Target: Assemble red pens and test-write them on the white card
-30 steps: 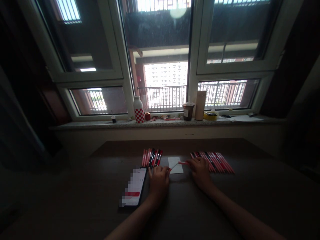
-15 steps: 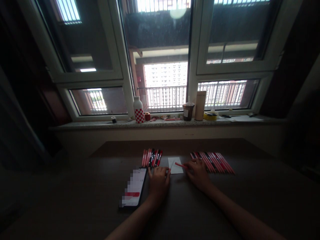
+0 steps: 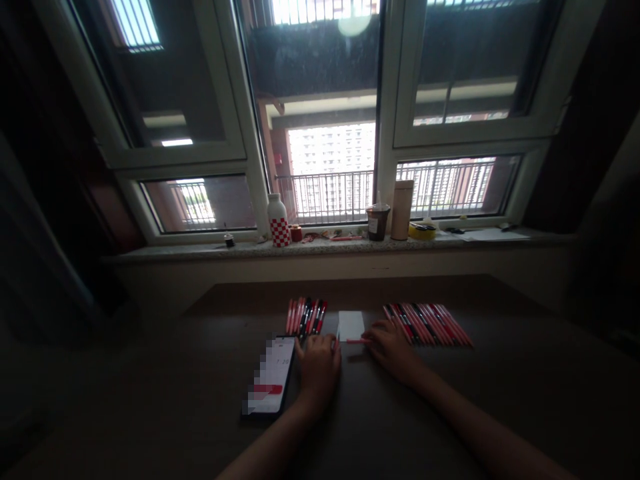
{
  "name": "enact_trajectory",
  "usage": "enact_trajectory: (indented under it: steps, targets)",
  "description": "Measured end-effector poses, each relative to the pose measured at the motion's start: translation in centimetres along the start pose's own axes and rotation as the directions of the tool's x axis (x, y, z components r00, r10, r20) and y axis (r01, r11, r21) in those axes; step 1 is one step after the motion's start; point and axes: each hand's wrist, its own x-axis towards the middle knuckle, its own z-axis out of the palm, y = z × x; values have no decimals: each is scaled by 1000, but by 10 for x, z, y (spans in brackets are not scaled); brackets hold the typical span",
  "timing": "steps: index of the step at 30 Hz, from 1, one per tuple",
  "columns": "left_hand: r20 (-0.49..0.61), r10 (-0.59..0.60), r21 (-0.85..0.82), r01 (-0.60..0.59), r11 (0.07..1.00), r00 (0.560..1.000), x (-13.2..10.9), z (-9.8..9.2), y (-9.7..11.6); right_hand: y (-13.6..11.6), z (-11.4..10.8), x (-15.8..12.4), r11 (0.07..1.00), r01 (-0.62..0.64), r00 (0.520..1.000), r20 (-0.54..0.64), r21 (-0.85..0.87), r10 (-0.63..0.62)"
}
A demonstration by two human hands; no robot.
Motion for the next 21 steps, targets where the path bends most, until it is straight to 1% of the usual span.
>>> enact_trajectory:
  steps: [8,14,21]
  targets:
    - [37,-5,20,4,1000,999,2,1,0,10,11,1,999,-25,1000,12,21,25]
    - [74,4,10,-5,1000,997,4,1,1,13,12,3,998,-27,999,35,56,25]
    - [48,14,-6,-14,1000,999,3,1,1,13,11,3,996,-11,999,38,84,8]
